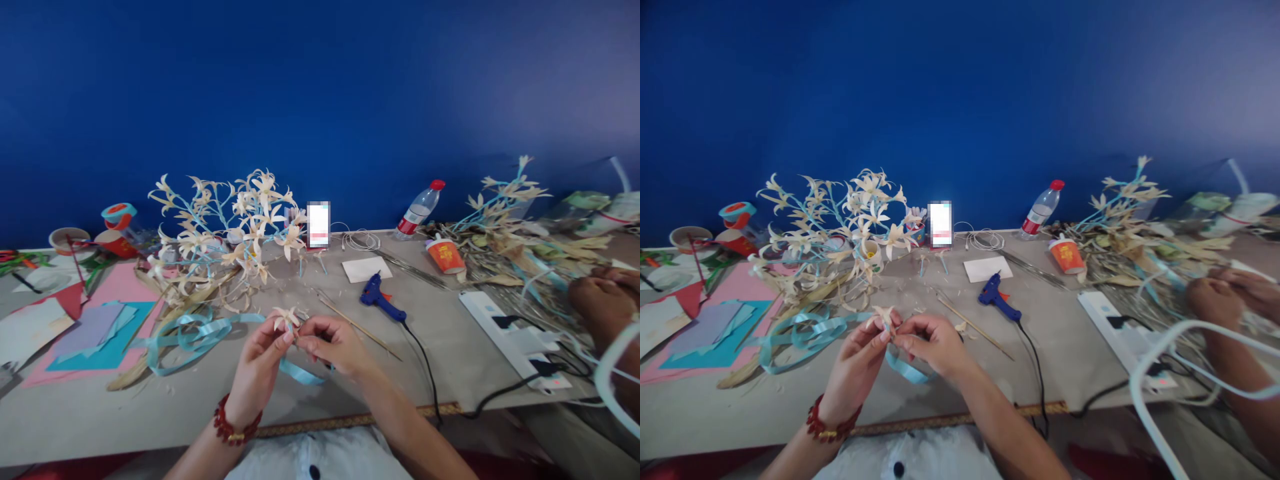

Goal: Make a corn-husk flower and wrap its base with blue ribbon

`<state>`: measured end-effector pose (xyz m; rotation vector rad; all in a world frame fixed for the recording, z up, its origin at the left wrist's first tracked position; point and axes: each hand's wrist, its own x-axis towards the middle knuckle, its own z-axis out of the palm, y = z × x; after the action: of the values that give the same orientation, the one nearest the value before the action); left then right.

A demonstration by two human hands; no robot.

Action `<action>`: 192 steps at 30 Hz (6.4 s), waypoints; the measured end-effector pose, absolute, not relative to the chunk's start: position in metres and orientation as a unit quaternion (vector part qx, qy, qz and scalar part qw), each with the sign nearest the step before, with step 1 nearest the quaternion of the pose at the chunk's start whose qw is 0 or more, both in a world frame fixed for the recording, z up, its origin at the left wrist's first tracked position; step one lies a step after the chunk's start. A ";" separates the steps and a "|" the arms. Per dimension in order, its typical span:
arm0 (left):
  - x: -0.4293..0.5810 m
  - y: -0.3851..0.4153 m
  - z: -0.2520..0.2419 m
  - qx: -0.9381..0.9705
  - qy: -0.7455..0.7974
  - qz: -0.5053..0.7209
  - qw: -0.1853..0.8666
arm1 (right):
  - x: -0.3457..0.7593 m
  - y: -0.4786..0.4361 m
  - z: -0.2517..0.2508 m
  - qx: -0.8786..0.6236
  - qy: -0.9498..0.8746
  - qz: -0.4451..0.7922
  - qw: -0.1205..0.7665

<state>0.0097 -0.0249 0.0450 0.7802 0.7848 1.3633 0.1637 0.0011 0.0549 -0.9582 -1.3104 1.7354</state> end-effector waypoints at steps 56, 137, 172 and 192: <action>0.010 -0.028 0.046 0.296 0.299 0.585 0.693 | 0.157 0.000 0.045 -0.356 -0.445 0.734 0.369; 0.005 -0.024 0.049 0.335 0.338 0.546 0.690 | 0.170 0.004 0.056 -0.371 -0.526 0.679 0.353; 0.004 -0.023 0.044 0.330 0.324 0.542 0.702 | 0.164 0.004 0.054 -0.332 -0.478 0.713 0.391; -0.006 -0.024 0.053 0.390 0.329 0.499 0.701 | 0.170 0.003 0.057 -0.355 -0.587 0.646 0.335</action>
<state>-0.0061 -0.0240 0.0528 0.8677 0.7325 1.1119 0.1705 0.0025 0.0575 -0.9272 -1.5322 1.6851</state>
